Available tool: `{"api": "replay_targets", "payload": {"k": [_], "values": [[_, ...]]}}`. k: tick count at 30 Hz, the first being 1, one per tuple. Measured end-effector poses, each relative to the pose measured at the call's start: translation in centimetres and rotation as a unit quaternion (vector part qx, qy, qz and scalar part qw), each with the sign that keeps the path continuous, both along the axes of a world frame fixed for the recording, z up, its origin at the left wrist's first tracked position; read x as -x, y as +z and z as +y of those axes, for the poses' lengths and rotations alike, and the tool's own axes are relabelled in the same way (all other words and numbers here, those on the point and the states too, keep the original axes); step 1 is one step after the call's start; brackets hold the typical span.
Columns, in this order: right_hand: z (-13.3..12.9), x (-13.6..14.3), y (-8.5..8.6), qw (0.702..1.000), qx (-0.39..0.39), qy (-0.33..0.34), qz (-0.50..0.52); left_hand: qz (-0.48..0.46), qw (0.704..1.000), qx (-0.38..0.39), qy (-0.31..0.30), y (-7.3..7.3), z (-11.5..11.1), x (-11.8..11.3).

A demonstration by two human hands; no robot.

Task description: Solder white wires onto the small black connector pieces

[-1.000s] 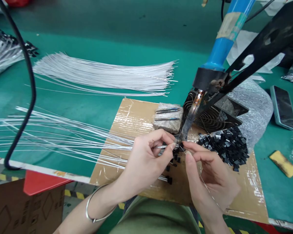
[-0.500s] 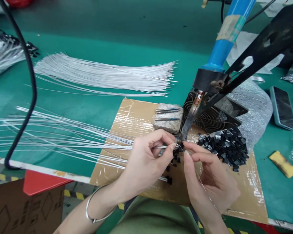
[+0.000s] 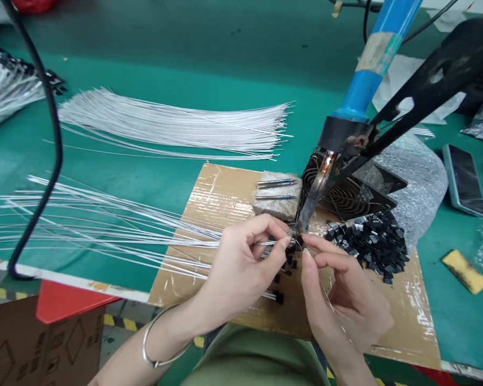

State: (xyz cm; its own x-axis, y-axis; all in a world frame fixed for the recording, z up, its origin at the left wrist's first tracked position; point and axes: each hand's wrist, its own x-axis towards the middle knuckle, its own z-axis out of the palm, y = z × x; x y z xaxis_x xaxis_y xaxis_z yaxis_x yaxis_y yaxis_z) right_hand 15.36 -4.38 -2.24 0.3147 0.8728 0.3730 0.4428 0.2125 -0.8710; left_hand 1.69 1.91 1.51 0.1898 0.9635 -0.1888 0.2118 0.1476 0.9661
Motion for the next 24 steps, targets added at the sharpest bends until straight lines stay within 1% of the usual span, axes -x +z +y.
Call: {"api": "replay_targets", "payload": {"k": [10, 16, 20, 24], "values": [[0.14, 0.45, -0.09, 0.999, -0.036, -0.017, -0.033, -0.005, 1.0, -0.004, 0.003, -0.02, 0.06, -0.02], [0.2, 0.29, -0.21, 0.998, -0.046, -0.003, -0.032, 0.0, 1.0, -0.007, 0.007, -0.15, 0.08, -0.04], [0.27, 0.28, -0.19, 0.997, -0.049, -0.011, -0.053, -0.007, 1.0, -0.006, 0.008, -0.15, 0.19, 0.0], [0.33, 0.35, -0.07, 0.997, -0.054, -0.015, -0.051, -0.007, 1.0, -0.009, 0.005, -0.17, 0.12, 0.06]]}}
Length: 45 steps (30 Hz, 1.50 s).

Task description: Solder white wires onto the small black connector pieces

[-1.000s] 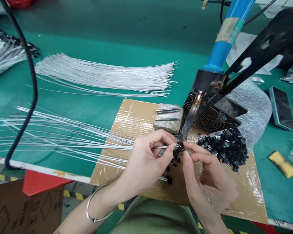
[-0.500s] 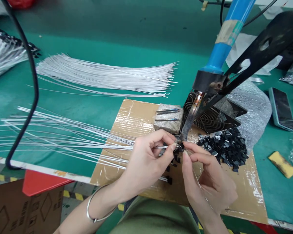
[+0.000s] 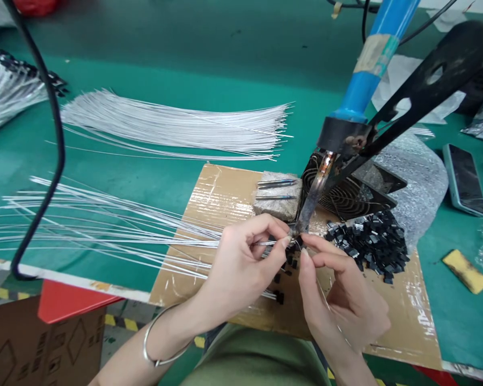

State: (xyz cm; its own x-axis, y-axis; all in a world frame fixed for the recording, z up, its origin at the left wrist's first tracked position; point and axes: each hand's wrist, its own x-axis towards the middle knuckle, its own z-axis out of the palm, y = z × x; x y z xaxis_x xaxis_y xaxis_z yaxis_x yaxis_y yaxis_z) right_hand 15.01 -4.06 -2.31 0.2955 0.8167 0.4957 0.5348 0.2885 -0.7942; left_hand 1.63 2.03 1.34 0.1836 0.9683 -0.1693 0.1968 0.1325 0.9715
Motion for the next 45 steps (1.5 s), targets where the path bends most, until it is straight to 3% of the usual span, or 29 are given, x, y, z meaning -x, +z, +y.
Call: {"api": "replay_targets", "payload": {"k": [45], "values": [[0.15, 0.0, 0.1, 0.999, -0.019, -0.014, -0.03, 0.005, 1.0, -0.004, -0.002, -0.19, -0.28, 0.11]]}}
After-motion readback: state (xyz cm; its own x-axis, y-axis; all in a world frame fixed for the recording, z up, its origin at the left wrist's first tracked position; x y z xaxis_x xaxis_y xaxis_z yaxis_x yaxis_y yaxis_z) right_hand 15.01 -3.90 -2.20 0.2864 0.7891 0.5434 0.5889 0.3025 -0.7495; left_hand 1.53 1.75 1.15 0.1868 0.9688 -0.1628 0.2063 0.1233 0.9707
